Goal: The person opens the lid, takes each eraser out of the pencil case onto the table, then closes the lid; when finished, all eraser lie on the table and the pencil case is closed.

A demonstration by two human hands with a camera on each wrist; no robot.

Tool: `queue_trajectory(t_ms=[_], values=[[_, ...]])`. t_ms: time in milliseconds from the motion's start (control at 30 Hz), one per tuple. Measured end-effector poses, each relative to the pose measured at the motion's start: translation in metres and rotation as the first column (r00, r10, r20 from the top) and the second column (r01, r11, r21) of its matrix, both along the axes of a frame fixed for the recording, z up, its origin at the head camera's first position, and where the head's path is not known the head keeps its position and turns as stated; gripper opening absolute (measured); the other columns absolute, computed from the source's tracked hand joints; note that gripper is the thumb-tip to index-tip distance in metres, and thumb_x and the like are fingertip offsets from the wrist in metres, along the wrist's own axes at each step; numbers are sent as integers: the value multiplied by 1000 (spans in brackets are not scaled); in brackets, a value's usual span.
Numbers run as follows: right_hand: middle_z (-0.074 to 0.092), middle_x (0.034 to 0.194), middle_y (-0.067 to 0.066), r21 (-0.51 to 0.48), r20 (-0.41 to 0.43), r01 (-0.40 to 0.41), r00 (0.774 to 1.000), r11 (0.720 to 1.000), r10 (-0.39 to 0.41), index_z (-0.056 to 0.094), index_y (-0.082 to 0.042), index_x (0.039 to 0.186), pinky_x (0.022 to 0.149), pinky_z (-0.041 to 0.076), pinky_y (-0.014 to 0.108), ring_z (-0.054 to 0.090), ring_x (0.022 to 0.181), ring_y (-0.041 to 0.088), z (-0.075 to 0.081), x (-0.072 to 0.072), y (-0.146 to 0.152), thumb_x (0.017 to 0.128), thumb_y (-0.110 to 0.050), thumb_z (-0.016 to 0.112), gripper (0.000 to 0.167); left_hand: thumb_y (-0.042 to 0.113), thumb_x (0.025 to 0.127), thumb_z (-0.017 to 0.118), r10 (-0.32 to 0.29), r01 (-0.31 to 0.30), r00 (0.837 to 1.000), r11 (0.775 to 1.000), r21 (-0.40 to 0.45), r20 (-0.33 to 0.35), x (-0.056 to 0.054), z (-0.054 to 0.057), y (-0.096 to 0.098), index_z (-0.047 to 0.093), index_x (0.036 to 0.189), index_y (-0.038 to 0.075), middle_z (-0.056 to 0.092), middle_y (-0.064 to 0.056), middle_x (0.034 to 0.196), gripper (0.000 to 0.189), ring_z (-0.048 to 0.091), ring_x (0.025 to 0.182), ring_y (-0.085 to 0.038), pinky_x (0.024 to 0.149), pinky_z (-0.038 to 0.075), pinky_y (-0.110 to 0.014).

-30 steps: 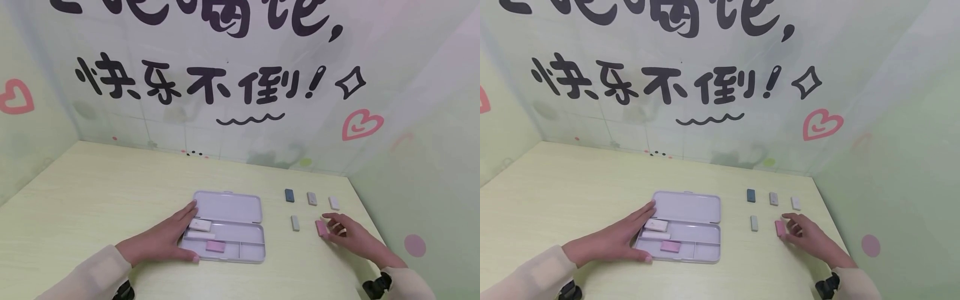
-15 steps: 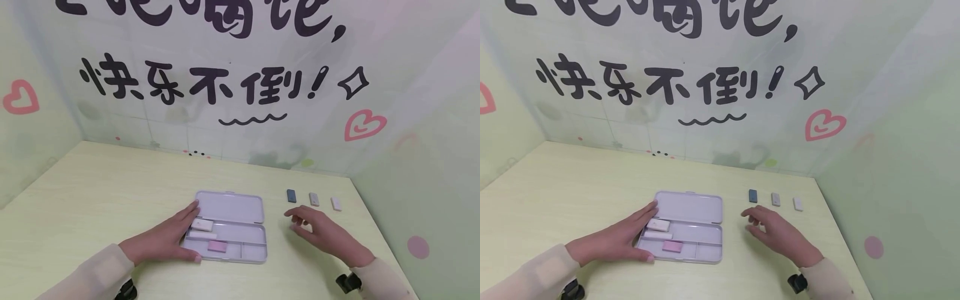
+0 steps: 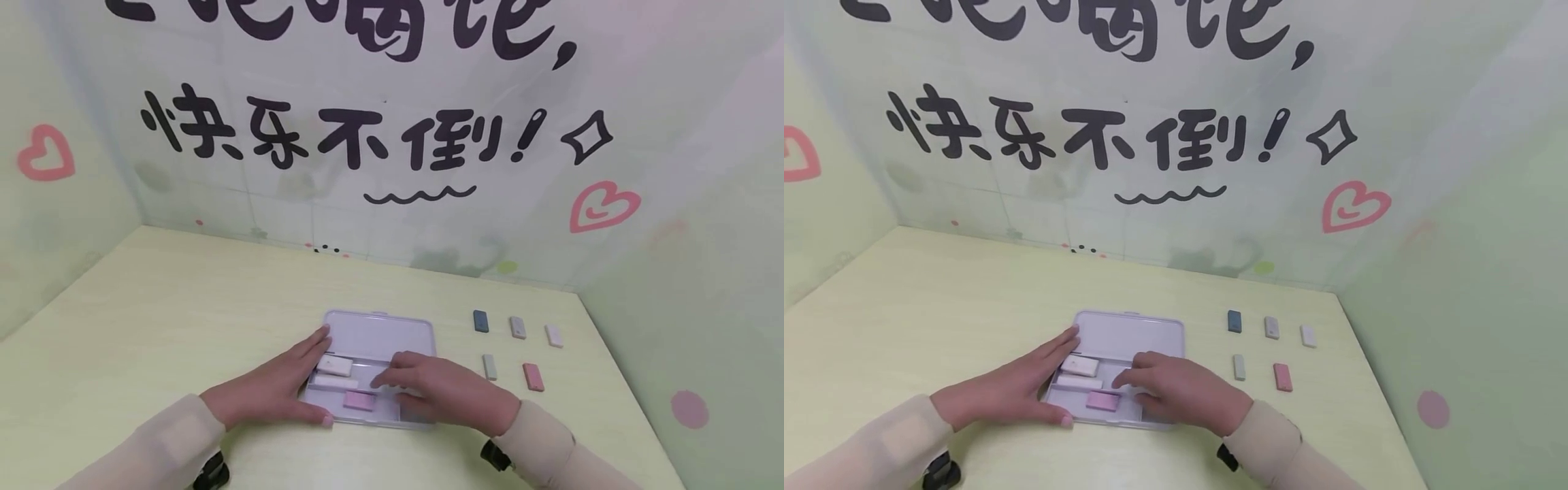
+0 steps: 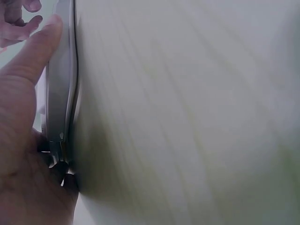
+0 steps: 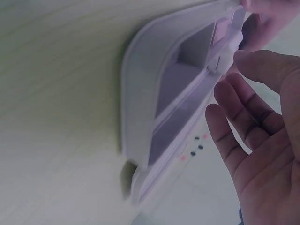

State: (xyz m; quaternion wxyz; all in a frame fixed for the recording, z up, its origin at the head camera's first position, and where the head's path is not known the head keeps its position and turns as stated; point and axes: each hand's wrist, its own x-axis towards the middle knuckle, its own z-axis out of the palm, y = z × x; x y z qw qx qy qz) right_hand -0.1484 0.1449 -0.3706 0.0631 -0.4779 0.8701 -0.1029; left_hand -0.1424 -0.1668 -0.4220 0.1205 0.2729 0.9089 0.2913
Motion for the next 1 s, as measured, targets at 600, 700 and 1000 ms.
queue_trajectory(t_ms=[600, 700, 1000], values=[[63, 102, -7, 105, -80, -86, 992, 991, 95, 71, -31, 133, 70, 41, 6, 53, 81, 3, -12, -5, -37, 102, -14, 68, 36, 72, 78, 80, -1, 2, 1000, 1000, -3, 13, -2, 0, 1, 22, 164, -5, 9, -19, 177, 130, 26, 160, -45, 125, 33, -63], [62, 101, -9, 102, -102, -86, 990, 991, 96, 72, -32, 130, 70, 41, 5, 53, 80, 2, -12, -4, -38, 101, -19, 70, 31, 71, 78, 80, -1, 1, 1000, 1000, 1, 9, -1, 1, 1, 22, 164, -5, 9, -19, 177, 129, 26, 159, -45, 124, 33, -64], [64, 103, -9, 115, -68, -91, 993, 989, 100, 72, -30, 129, 67, 40, 4, 53, 80, 0, -9, -2, -42, 100, -22, 73, 30, 70, 77, 81, -1, 1, 1000, 1000, 12, 17, 0, 2, 2, 22, 164, -4, 9, -18, 177, 129, 26, 160, -45, 124, 33, -64]])
